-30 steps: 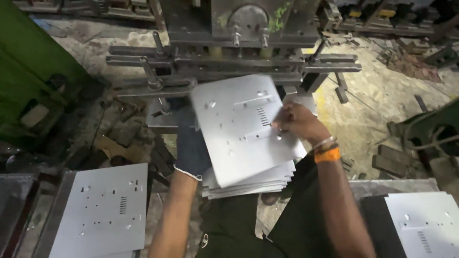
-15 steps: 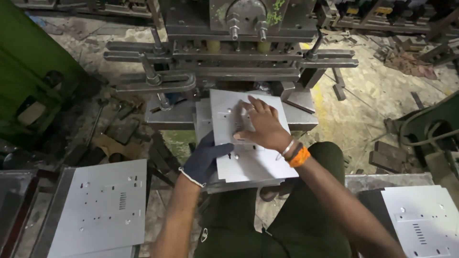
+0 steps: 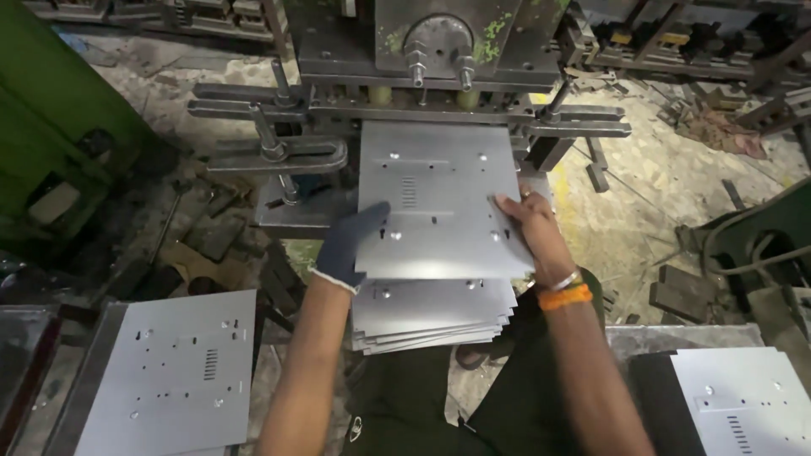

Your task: Feeding metal plates into a stamping press and stacking them after processing.

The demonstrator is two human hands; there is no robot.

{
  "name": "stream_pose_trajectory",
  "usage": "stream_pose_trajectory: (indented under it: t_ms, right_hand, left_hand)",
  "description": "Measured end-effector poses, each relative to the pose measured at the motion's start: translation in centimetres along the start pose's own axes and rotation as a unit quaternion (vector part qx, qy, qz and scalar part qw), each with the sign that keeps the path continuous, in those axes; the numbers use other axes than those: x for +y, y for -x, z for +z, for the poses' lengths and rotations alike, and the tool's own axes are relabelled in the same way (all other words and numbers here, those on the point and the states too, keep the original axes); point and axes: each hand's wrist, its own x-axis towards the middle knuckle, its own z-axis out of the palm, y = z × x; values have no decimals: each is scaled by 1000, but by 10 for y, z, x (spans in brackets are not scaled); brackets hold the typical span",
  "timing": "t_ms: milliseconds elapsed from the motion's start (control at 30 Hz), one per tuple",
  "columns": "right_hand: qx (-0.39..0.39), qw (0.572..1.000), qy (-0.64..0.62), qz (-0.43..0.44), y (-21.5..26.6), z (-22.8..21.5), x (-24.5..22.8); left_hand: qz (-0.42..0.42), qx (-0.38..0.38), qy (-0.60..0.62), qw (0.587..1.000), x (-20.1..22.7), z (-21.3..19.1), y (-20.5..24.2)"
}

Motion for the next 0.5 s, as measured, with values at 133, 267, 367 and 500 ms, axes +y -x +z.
stream_pose_trajectory:
  t_ms: [133,267,367,500]
  right_hand:
    - [18,999,22,39,-33,0,7]
    - [16,997,76,-5,-45,6,8]
    - [15,997,79,-12,-49,7,16]
    - [2,997,72,-32,-51,13,16]
  left_hand:
    - [30,88,-92,991,13,4,-24]
    - [86,50,-89,991,2,-25,-59]
    - [116,55,-88,988,-9,-48,-68]
    - [137,86,-134,978,-8,-56,-72]
